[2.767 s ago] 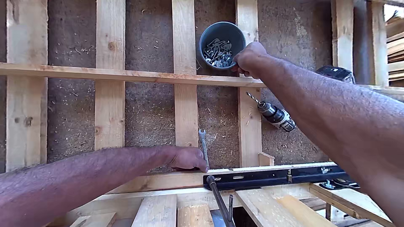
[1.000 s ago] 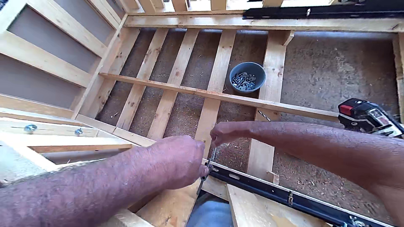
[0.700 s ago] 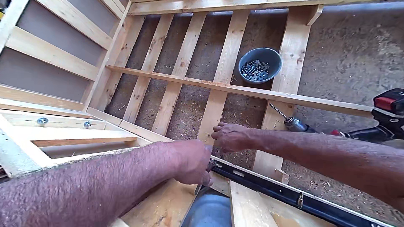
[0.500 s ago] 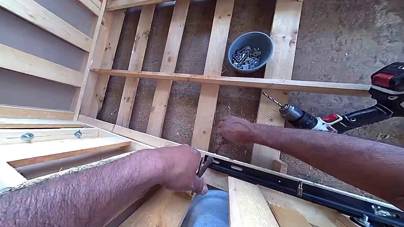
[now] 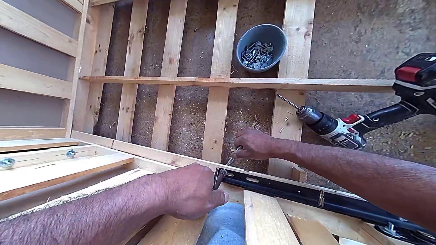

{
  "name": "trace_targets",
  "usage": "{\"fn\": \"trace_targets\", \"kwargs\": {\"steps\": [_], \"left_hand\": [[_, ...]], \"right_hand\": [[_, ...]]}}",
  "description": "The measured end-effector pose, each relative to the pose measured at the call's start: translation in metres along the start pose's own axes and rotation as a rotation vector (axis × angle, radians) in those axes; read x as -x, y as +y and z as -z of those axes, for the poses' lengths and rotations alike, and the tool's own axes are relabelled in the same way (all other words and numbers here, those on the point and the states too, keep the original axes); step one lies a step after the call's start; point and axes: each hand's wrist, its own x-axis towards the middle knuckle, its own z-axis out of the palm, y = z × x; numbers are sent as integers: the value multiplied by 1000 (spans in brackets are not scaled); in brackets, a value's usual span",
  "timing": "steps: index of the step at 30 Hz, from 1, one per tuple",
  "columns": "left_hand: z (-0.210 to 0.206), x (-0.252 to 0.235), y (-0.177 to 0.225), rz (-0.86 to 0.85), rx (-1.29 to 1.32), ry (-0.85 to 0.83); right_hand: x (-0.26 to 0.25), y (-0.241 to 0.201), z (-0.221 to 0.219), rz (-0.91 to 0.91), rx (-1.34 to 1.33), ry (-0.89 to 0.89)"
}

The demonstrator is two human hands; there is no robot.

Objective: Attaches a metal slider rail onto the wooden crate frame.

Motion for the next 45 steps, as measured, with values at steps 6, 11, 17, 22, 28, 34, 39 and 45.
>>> {"fn": "trace_targets", "kwargs": {"steps": [6, 11, 17, 22, 28, 34, 39, 45], "left_hand": [[-2, -1, 5, 57, -14, 86], [-5, -4, 12, 122, -130, 142], [-11, -7, 19, 167, -268, 141], [-13, -6, 20, 206, -326, 144], [-17, -13, 7, 151, -213, 191], [-18, -10, 11, 149, -288, 127], [-22, -17, 4, 98, -326, 147], [-27, -27, -6, -52, -110, 217]], "right_hand": [[4, 1, -8, 26, -10, 63], [0, 0, -3, 176, 228, 179], [-1, 3, -9, 267, 294, 223], [-1, -3, -6, 209, 300, 157], [-4, -10, -1, 177, 332, 105], [-3, -10, -2, 166, 309, 75], [-3, -12, 0, 155, 336, 50], [-5, -12, 1, 204, 344, 69]]}}
